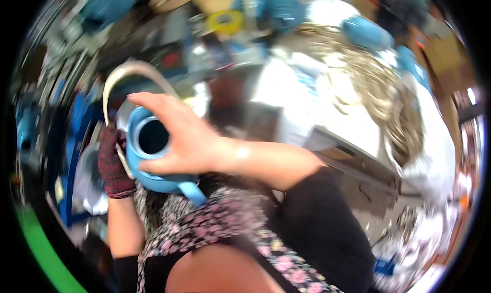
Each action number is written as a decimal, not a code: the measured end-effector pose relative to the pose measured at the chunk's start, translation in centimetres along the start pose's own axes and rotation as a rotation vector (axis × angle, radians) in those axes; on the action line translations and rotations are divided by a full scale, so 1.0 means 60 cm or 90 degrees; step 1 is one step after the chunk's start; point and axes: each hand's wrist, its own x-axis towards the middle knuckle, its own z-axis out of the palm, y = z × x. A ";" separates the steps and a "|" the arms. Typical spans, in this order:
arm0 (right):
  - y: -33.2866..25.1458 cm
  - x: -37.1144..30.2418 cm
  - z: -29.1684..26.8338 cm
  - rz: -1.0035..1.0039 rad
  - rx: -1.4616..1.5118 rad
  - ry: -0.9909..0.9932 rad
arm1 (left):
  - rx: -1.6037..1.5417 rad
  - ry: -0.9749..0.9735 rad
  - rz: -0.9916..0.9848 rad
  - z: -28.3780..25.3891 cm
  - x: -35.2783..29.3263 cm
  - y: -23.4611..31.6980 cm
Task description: The person assembles components of light-blue vacuum flasks, inserting interior parts by hand and applying adhesive or labels to the exterior while working at a production station.
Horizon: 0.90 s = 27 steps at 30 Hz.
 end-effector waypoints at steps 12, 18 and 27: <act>0.183 -0.284 -0.461 0.296 0.254 0.825 | 0.398 0.355 -0.046 -0.466 -0.262 -0.069; 0.271 -0.185 -0.522 0.385 -0.108 0.521 | 0.702 0.377 -0.047 -0.462 -0.411 -0.159; 0.232 -0.058 -0.151 0.516 0.061 -0.061 | 1.033 0.609 -0.610 -0.415 -0.830 -0.215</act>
